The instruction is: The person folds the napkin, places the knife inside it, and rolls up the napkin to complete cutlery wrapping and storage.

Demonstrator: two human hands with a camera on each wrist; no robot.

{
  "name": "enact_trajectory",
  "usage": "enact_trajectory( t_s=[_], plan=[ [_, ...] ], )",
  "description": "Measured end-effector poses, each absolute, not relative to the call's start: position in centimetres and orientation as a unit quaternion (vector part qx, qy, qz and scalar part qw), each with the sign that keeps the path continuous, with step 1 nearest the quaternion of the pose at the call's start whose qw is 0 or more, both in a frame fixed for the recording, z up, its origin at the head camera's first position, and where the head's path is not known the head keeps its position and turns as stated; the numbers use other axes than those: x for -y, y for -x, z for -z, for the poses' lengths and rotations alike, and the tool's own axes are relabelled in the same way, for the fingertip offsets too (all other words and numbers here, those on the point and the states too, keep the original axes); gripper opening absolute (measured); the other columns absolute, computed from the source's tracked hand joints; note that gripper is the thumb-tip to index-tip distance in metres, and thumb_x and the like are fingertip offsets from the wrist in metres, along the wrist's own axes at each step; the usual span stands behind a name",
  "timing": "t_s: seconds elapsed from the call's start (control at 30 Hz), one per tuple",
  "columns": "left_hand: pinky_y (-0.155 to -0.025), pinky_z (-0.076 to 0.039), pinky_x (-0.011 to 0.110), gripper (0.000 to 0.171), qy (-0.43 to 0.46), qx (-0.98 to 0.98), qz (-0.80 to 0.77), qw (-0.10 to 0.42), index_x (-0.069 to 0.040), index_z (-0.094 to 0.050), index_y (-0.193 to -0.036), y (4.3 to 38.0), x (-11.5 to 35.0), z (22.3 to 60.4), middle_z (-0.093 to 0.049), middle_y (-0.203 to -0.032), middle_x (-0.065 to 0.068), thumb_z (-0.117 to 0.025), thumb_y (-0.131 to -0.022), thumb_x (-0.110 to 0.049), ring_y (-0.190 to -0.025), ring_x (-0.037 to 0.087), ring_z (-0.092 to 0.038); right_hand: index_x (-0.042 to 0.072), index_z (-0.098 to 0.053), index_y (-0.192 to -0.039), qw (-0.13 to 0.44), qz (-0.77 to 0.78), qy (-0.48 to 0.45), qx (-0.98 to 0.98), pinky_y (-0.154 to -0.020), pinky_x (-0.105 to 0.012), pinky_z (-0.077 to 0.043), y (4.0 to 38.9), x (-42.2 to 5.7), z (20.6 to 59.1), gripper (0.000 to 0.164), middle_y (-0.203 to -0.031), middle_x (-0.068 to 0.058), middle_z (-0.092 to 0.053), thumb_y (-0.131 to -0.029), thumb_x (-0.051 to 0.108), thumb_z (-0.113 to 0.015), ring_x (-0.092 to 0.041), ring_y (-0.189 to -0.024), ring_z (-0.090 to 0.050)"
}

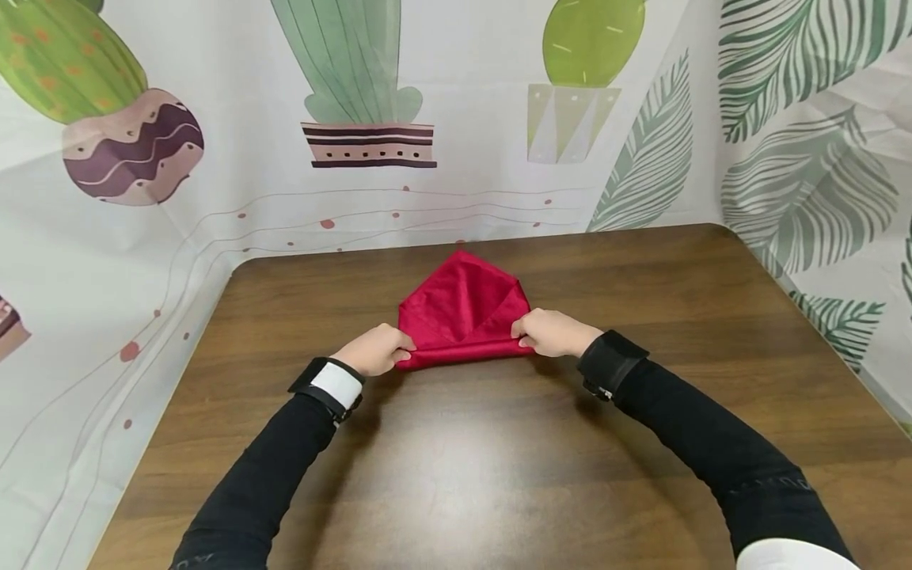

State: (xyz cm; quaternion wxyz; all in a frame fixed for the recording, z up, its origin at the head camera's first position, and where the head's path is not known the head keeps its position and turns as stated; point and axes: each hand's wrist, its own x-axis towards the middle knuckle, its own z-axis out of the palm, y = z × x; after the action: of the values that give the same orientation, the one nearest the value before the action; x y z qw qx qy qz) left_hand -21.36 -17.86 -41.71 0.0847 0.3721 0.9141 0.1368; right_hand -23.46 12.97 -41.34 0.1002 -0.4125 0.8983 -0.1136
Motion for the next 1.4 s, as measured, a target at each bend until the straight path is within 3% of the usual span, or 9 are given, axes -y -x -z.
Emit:
enact_trajectory(
  t_s=[0.23, 0.53, 0.9, 1.0, 1.23, 1.4],
  plan=[
    [-0.07, -0.046, 0.027, 0.011, -0.336, -0.926, -0.147, 0.093, -0.002, -0.067, -0.087, 21.6, 17.7, 41.8, -0.062, -0.075, 0.002, -0.061, -0.079, 0.0, -0.071, 0.015, -0.056, 0.001, -0.062, -0.098, 0.121, 0.116, 0.376, -0.911, -0.079, -0.033, -0.045, 23.8, -12.8, 41.8, 0.016, -0.091, -0.009, -0.061, -0.082, 0.002, -0.057, -0.022, -0.085, -0.058],
    [-0.07, -0.046, 0.027, 0.01, -0.342, -0.921, -0.173, 0.072, -0.001, -0.068, -0.082, 22.5, 17.8, 42.3, -0.063, -0.075, 0.003, -0.06, -0.078, 0.004, -0.071, 0.016, -0.056, 0.004, -0.063, -0.098, 0.12, 0.109, 0.346, -0.924, -0.077, -0.036, -0.046, 24.0, -12.8, 41.4, 0.016, -0.09, -0.006, -0.062, -0.083, 0.006, -0.058, -0.022, -0.084, -0.057],
    [-0.07, -0.045, 0.029, 0.009, -0.311, -0.923, -0.214, 0.077, -0.003, -0.065, -0.079, 22.7, 17.9, 43.1, -0.062, -0.074, 0.002, -0.06, -0.078, 0.005, -0.071, 0.017, -0.055, 0.004, -0.061, -0.082, 0.094, 0.104, 0.359, -0.923, -0.07, -0.031, -0.046, 24.3, -12.7, 42.1, 0.004, -0.075, -0.002, -0.056, -0.082, 0.008, -0.06, -0.019, -0.073, -0.055],
    [-0.071, -0.045, 0.029, 0.009, -0.311, -0.922, -0.216, 0.079, -0.003, -0.065, -0.079, 22.6, 17.9, 43.4, -0.063, -0.075, 0.003, -0.06, -0.077, 0.005, -0.073, 0.018, -0.055, 0.007, -0.057, -0.078, 0.043, 0.065, 0.369, -0.926, -0.064, -0.029, -0.045, 23.8, -12.5, 42.3, 0.005, -0.071, -0.001, -0.053, -0.08, 0.007, -0.062, -0.018, -0.069, -0.053],
    [-0.072, -0.046, 0.029, 0.01, -0.322, -0.922, -0.204, 0.07, -0.003, -0.065, -0.08, 22.5, 17.8, 44.0, -0.064, -0.077, 0.004, -0.06, -0.077, 0.006, -0.075, 0.018, -0.057, 0.005, -0.057, -0.075, -0.151, -0.143, 0.456, -0.865, -0.054, -0.026, -0.045, 20.3, -10.7, 42.7, 0.009, -0.061, -0.006, -0.052, -0.074, 0.001, -0.064, -0.019, -0.058, -0.051],
    [-0.07, -0.046, 0.028, 0.016, -0.364, -0.924, -0.116, 0.008, -0.008, -0.066, -0.081, 21.5, 16.8, 42.8, -0.06, -0.08, 0.0, -0.061, -0.074, 0.006, -0.075, 0.016, -0.058, 0.008, -0.048, -0.065, -0.214, -0.183, 0.472, -0.836, -0.048, -0.023, -0.04, 19.8, -9.9, 43.4, 0.017, -0.051, -0.001, -0.044, -0.073, -0.001, -0.061, -0.012, -0.047, -0.045]
  ],
)
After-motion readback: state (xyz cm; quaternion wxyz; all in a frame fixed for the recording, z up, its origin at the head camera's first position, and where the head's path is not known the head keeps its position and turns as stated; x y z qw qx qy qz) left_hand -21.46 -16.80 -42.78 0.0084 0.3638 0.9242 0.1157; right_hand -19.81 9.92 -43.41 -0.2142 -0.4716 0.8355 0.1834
